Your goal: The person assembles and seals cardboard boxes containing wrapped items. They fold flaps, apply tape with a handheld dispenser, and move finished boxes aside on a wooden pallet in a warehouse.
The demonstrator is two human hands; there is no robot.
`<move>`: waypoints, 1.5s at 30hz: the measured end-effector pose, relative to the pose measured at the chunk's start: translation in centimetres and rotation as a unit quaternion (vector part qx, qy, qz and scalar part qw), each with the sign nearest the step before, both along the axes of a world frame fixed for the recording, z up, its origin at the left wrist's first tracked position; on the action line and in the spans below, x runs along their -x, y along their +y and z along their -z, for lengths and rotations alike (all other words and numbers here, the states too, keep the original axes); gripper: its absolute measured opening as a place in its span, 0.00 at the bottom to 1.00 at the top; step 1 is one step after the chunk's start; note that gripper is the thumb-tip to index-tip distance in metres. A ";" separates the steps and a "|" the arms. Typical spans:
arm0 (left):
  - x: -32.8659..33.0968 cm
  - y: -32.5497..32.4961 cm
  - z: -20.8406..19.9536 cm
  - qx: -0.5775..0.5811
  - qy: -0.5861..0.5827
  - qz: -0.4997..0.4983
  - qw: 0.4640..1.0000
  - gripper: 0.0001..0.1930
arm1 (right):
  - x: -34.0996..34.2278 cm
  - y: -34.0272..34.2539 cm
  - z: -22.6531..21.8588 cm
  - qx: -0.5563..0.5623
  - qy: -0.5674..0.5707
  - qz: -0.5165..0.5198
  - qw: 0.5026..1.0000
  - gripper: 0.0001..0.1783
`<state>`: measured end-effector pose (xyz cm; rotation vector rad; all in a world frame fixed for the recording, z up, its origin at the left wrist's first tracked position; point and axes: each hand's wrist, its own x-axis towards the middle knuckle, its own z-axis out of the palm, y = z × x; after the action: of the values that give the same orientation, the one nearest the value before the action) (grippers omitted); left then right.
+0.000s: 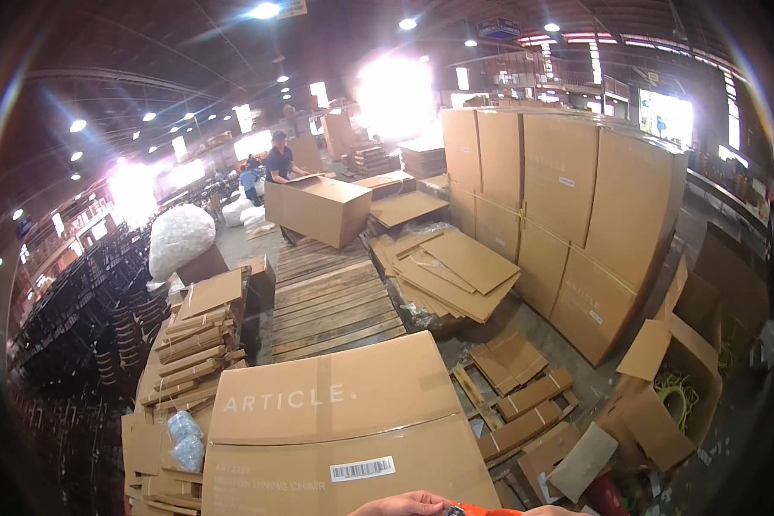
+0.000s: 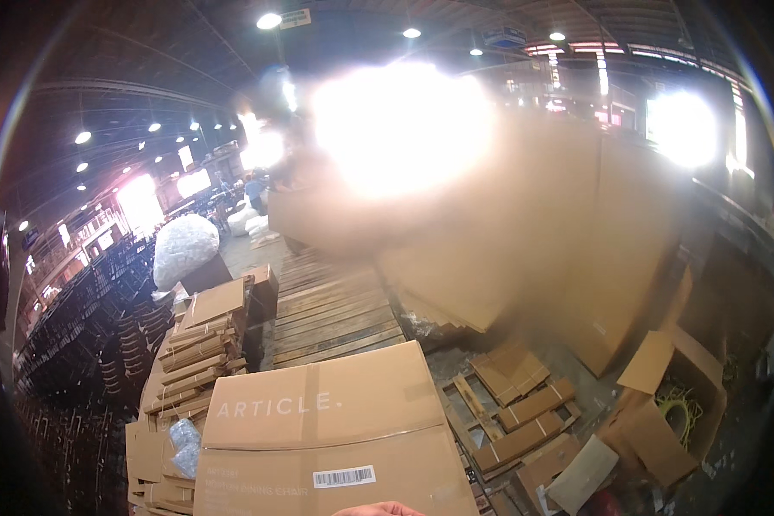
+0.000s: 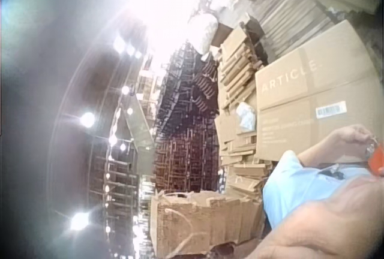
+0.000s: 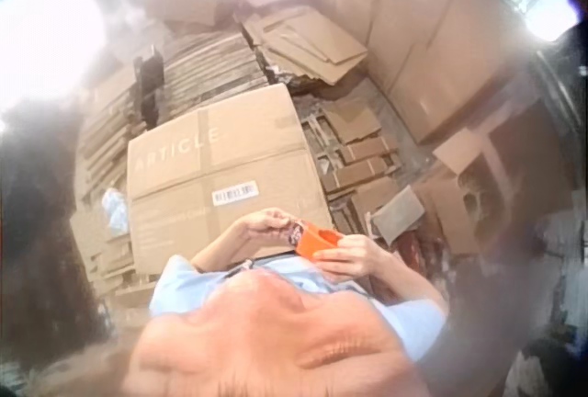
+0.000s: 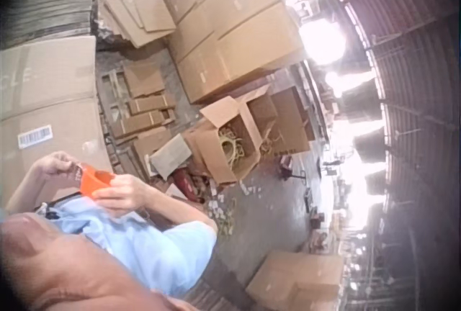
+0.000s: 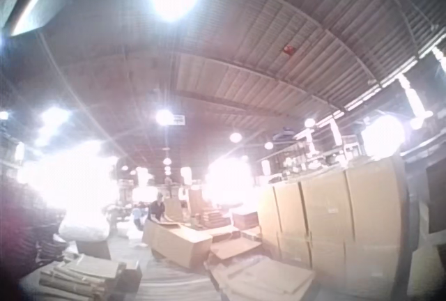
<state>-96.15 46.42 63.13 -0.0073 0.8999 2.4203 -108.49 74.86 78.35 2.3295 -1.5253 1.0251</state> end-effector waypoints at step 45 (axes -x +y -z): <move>44.0 -26.6 4.9 0.979 0.009 -0.115 0.168 0.57 | 5.3 -8.6 20.2 0.174 -0.313 0.432 0.827 0.17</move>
<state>-140.17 19.84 58.27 -0.9858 3.0791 -0.4728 -113.77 66.26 58.14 0.8472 -2.0417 1.6283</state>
